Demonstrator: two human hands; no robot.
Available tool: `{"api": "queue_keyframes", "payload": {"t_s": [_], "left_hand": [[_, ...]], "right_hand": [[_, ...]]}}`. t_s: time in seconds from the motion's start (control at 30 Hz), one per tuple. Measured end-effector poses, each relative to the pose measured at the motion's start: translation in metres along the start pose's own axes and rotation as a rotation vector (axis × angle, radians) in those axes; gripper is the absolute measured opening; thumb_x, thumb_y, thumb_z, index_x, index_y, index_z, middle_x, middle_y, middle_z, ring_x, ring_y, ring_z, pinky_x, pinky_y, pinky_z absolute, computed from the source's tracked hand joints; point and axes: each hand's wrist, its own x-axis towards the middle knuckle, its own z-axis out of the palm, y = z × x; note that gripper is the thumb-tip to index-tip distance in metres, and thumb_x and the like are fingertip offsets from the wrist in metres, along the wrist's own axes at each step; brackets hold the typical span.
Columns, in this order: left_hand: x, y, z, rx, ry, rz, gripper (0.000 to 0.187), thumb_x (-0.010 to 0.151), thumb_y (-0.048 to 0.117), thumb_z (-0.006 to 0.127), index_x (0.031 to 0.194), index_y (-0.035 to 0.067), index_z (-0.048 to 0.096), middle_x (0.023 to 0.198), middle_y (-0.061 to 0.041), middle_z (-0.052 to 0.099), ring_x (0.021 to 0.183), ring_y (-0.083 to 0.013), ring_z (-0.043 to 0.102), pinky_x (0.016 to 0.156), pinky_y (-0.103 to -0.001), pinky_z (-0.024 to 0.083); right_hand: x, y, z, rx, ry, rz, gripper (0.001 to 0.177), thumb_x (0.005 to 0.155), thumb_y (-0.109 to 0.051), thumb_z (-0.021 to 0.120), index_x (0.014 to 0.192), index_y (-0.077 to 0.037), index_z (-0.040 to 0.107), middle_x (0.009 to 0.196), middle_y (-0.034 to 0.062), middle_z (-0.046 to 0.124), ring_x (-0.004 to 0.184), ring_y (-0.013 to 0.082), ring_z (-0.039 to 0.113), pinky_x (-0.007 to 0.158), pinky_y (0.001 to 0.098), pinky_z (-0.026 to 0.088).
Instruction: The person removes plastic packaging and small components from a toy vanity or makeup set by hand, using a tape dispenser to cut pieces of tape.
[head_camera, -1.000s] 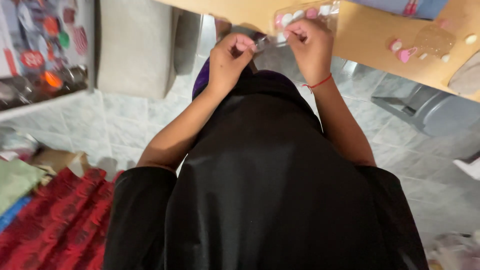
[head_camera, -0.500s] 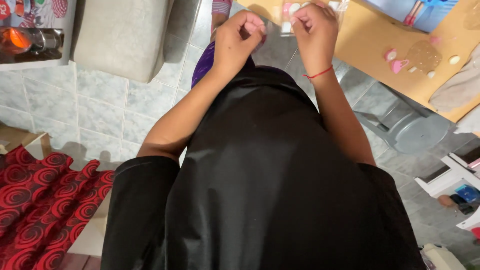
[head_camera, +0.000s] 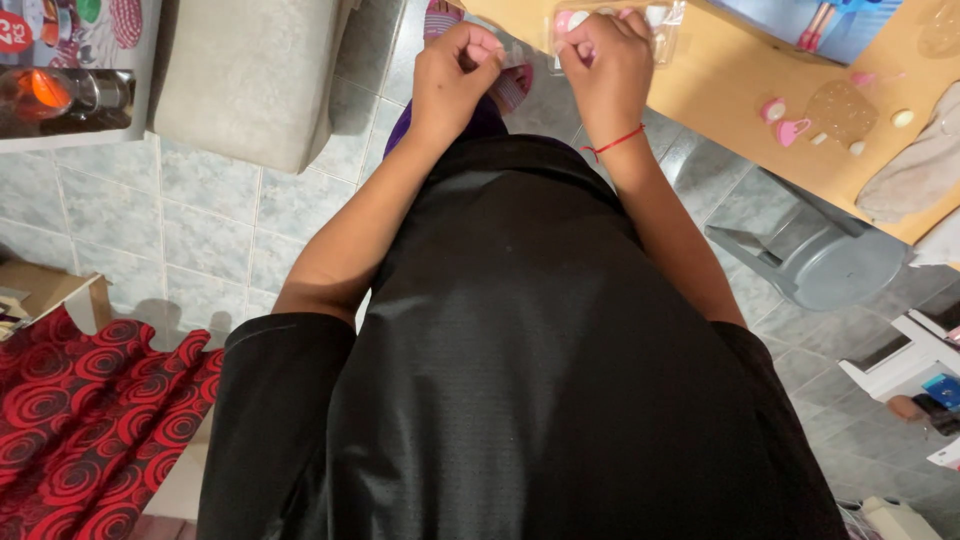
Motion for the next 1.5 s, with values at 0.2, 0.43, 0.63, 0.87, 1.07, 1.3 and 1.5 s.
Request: {"api": "queue_keyframes", "payload": {"t_s": [0.2,0.43,0.63,0.87,1.07,1.3,1.5], "left_hand": [[0.002,-0.003,-0.002,0.004,-0.002,-0.033,0.004,0.089,0.014,0.073,0.088,0.017,0.071,0.074,0.008,0.071,0.065,-0.0022,0.06,0.067,-0.021,0.049],[0.006,-0.013,0.0,-0.006,-0.006,-0.034,0.004,0.089,0.014,0.074,0.086,0.017,0.072,0.073,0.008,0.071,0.064,-0.0023,0.06,0.064,-0.021,0.049],[0.015,-0.048,0.012,-0.061,-0.036,0.071,0.006,0.093,0.01,0.073,0.094,0.014,0.07,0.081,0.006,0.071,0.073,-0.0033,0.064,0.07,-0.02,0.053],[0.019,-0.062,0.024,-0.097,-0.029,-0.005,0.012,0.09,0.019,0.08,0.092,0.015,0.07,0.078,0.006,0.07,0.071,-0.0033,0.064,0.069,-0.02,0.053],[0.005,-0.03,0.019,-0.278,-0.054,-0.009,0.012,0.092,0.015,0.08,0.093,0.013,0.069,0.077,0.005,0.067,0.069,-0.0029,0.06,0.068,-0.018,0.05],[-0.02,0.054,0.025,-0.567,-0.082,0.173,0.012,0.095,0.009,0.076,0.098,0.012,0.065,0.088,0.002,0.07,0.08,-0.0051,0.065,0.077,-0.019,0.054],[-0.037,0.111,0.018,-0.547,-0.063,0.234,0.013,0.096,0.014,0.076,0.101,0.013,0.064,0.088,0.004,0.063,0.079,-0.0038,0.056,0.073,-0.018,0.047]], "right_hand": [[-0.005,0.009,0.011,-0.057,-0.02,0.07,0.04,0.073,-0.006,0.095,0.075,-0.017,0.056,0.061,-0.0042,0.045,0.079,0.0235,0.055,0.075,0.0326,0.047],[0.003,0.001,-0.003,-0.03,-0.047,0.092,0.061,0.07,-0.005,0.102,0.074,-0.012,0.041,0.074,0.0045,0.052,0.076,0.027,0.052,0.067,0.0373,0.039],[0.002,-0.02,-0.024,0.165,-0.09,-0.053,0.02,0.088,0.004,0.084,0.092,-0.006,0.067,0.086,0.007,0.057,0.088,0.029,0.051,0.09,0.039,0.042],[-0.02,-0.012,-0.02,-0.067,-0.086,-0.285,0.031,0.107,-0.039,0.062,0.098,-0.01,0.068,0.103,0.0067,0.059,0.099,0.0296,0.052,0.085,0.0416,0.038],[-0.022,-0.026,-0.024,0.082,0.104,-0.244,0.021,0.109,-0.017,0.059,0.09,-0.01,0.067,0.102,0.0043,0.066,0.097,0.0257,0.055,0.089,0.0375,0.032],[-0.004,-0.091,-0.071,0.653,0.305,0.028,0.013,0.102,-0.003,0.063,0.093,-0.001,0.053,0.103,0.017,0.059,0.099,0.0268,0.056,0.088,0.0373,0.047],[-0.002,-0.097,-0.081,0.747,0.44,0.032,0.025,0.106,-0.022,0.063,0.097,-0.005,0.048,0.104,0.0168,0.053,0.095,0.025,0.052,0.081,0.0362,0.045]]}}
